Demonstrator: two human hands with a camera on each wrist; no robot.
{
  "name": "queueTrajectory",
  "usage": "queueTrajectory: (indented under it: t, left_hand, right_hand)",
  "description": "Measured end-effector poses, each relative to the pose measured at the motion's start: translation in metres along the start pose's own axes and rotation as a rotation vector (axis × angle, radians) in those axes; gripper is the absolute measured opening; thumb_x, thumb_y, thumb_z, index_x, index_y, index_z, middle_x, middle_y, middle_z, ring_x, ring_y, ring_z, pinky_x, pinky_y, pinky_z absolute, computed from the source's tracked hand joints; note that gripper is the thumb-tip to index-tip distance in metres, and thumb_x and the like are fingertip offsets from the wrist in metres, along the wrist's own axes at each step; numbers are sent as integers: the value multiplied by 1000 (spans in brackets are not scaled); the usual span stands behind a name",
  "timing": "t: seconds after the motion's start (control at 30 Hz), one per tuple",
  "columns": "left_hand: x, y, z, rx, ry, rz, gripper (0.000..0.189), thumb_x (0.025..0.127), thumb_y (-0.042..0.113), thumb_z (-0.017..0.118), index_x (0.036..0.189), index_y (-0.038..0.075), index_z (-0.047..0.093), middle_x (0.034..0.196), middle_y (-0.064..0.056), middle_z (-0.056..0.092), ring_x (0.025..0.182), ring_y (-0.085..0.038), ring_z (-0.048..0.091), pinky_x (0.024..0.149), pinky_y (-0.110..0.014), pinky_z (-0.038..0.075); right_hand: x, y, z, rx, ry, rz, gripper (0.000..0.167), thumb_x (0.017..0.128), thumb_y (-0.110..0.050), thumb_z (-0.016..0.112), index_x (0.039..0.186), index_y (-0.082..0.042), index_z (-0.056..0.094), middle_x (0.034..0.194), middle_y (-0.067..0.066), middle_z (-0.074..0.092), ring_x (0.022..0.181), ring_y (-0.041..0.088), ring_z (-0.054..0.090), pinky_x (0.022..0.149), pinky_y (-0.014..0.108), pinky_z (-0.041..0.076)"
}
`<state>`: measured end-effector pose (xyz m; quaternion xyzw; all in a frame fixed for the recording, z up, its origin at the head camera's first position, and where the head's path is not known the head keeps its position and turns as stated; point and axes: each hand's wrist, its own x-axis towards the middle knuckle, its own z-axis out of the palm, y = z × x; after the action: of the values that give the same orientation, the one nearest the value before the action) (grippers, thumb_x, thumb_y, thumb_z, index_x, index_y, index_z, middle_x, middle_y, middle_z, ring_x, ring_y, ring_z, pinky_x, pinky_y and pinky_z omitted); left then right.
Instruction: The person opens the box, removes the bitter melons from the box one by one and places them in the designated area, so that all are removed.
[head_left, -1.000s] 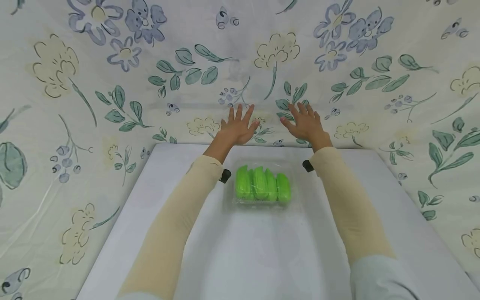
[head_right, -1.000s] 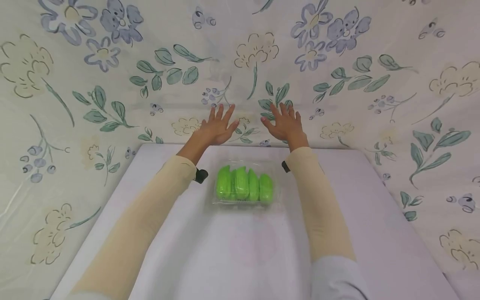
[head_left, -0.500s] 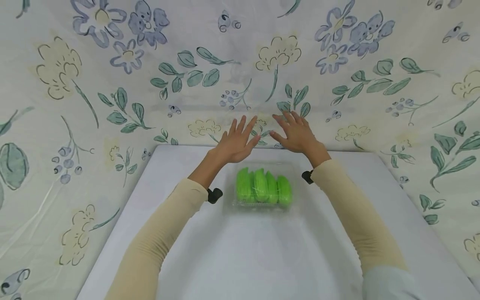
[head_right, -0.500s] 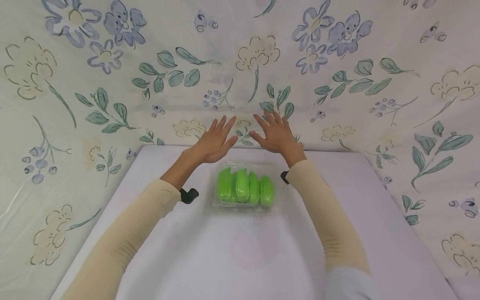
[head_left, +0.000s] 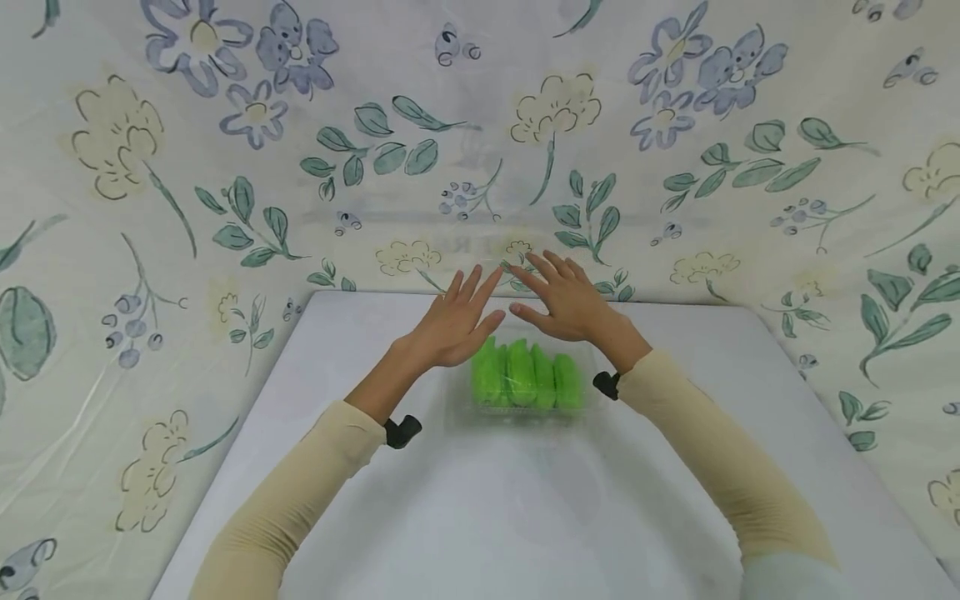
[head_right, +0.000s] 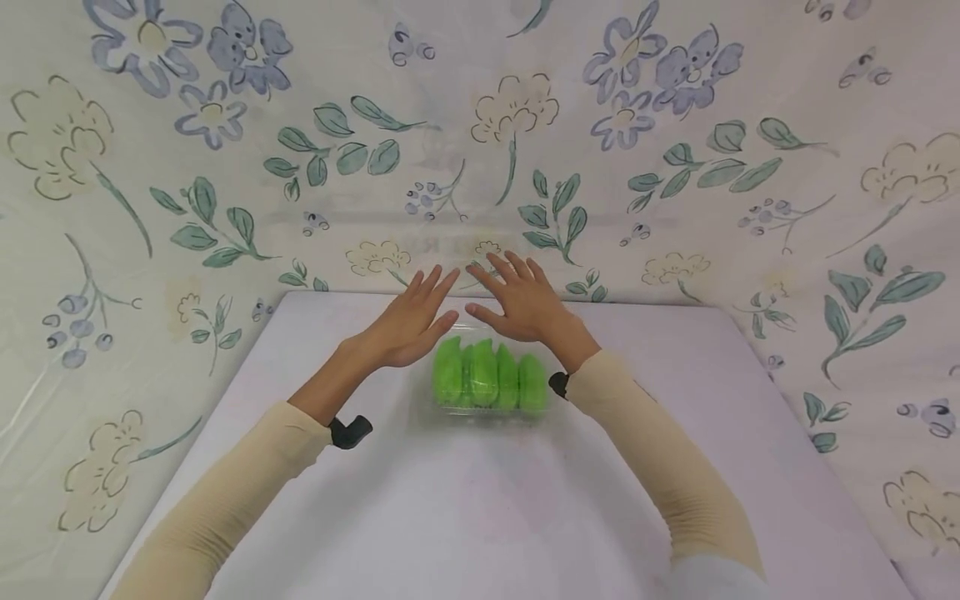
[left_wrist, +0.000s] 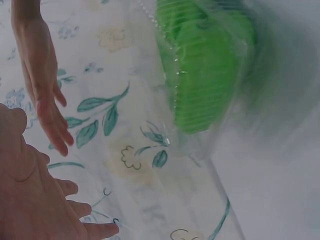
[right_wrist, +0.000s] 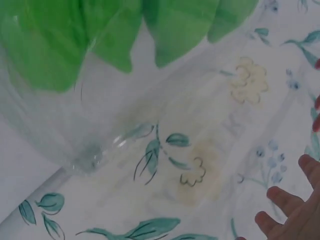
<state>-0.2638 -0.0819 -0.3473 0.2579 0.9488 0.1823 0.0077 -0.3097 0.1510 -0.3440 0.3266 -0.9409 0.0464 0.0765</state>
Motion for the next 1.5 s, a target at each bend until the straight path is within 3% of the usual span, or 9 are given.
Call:
queueTrajectory:
  t: [0.33, 0.63, 0.8, 1.1, 1.3, 1.5]
  left_hand:
    - [-30, -19, 20, -11, 9, -11, 66, 105, 55, 21, 159, 24, -1, 163, -13, -2, 147, -37, -6, 107, -70, 19]
    - [-66, -47, 46, -47, 5, -63, 70, 105, 54, 25, 160, 17, 4, 163, -12, 3, 148, -34, -4, 107, -71, 19]
    - [-81, -57, 60, -69, 14, -51, 69, 106, 47, 34, 159, 9, 10, 162, -16, 9, 148, -36, 1, 106, -70, 20]
    - [-90, -60, 81, -64, -22, -2, 73, 104, 49, 39, 158, 7, 13, 162, -15, 12, 147, -38, 7, 107, -68, 23]
    - [-89, -58, 92, -81, -37, 1, 72, 104, 46, 43, 159, 9, 13, 162, -16, 11, 147, -38, 7, 107, -68, 22]
    - [-90, -56, 101, -82, -51, 22, 74, 104, 52, 37, 159, 9, 12, 162, -18, 11, 148, -38, 6, 108, -65, 24]
  right_hand:
    - [-15, -29, 18, -10, -20, -128, 73, 98, -67, 31, 158, -26, 21, 162, 11, 17, 148, 35, 10, 115, 60, 7]
    - [-27, -57, 39, -39, -48, -212, 71, 98, -68, 31, 157, -29, 25, 163, 8, 16, 148, 33, 9, 116, 55, 8]
    - [-31, -66, 48, -65, -45, -249, 72, 96, -70, 30, 157, -31, 26, 163, 7, 17, 148, 32, 11, 117, 53, 9]
    - [-38, -74, 63, -50, -58, -267, 69, 97, -65, 39, 157, -31, 27, 163, 5, 14, 149, 31, 10, 117, 53, 9]
    - [-42, -75, 76, -48, -66, -263, 72, 96, -71, 28, 157, -32, 27, 163, 4, 15, 148, 31, 12, 116, 55, 13]
    - [-47, -77, 82, -54, -77, -267, 73, 96, -71, 27, 157, -30, 28, 163, 6, 18, 147, 34, 17, 113, 59, 19]
